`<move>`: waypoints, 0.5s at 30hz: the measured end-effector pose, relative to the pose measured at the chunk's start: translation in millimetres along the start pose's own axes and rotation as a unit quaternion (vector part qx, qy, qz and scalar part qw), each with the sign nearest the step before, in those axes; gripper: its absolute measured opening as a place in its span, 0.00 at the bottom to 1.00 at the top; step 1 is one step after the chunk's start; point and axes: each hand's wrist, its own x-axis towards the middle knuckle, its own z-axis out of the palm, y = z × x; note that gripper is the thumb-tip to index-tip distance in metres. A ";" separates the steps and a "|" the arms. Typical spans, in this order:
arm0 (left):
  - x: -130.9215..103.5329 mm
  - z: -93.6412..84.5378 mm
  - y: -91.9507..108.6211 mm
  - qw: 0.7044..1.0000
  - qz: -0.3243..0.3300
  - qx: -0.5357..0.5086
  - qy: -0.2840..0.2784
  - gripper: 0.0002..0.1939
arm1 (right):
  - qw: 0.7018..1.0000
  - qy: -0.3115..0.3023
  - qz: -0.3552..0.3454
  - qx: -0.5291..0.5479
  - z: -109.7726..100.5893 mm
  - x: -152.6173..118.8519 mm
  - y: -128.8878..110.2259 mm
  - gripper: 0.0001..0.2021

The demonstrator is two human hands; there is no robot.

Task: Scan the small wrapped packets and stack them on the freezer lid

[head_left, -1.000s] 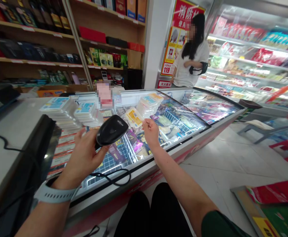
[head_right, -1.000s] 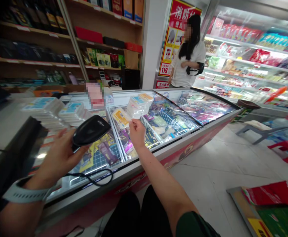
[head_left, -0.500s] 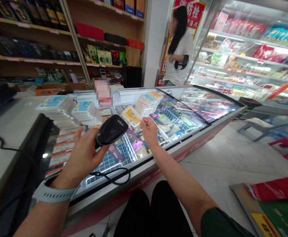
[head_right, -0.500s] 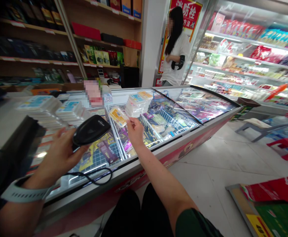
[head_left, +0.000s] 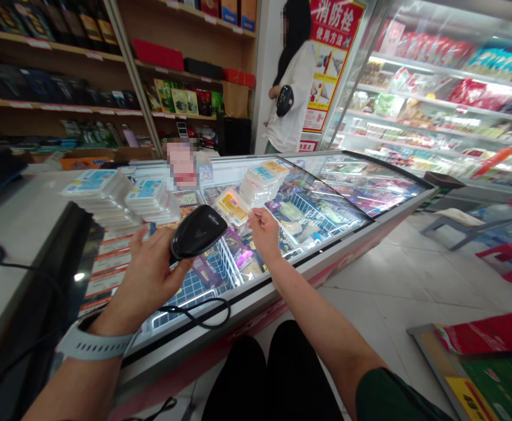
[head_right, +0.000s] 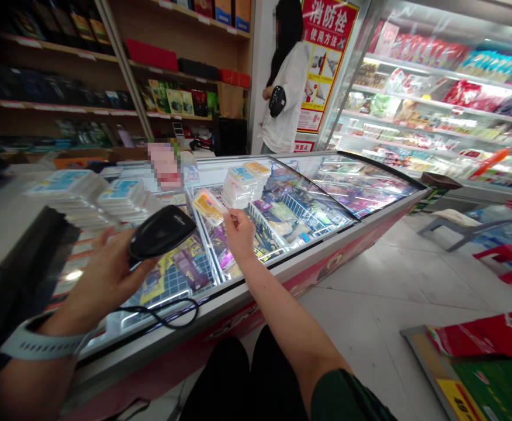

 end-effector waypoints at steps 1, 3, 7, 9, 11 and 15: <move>-0.1 0.2 0.2 1.000 -0.001 0.000 0.001 0.16 | 1.000 0.000 0.001 0.000 0.0 -0.2 0.0 0.15; -0.3 0.9 0.4 1.000 -0.002 -0.001 0.003 0.16 | 1.000 -0.002 0.005 0.006 0.1 -0.7 -0.1 0.15; 0.8 0.8 0.3 1.000 0.001 -0.005 0.009 0.16 | 0.999 -0.001 0.028 0.035 0.1 -0.5 -1.9 0.14; 2.0 -1.0 0.3 1.000 -0.001 -0.014 0.021 0.15 | 0.998 0.003 0.041 0.042 -0.5 1.4 -3.4 0.15; 2.9 -3.6 -0.7 0.998 -0.012 -0.027 0.051 0.13 | 0.997 0.009 0.059 0.049 -1.4 4.6 -4.8 0.16; 2.6 -8.0 -10.0 0.987 -0.068 -0.046 0.136 0.14 | 0.991 0.021 0.111 0.072 -1.6 12.2 -6.0 0.17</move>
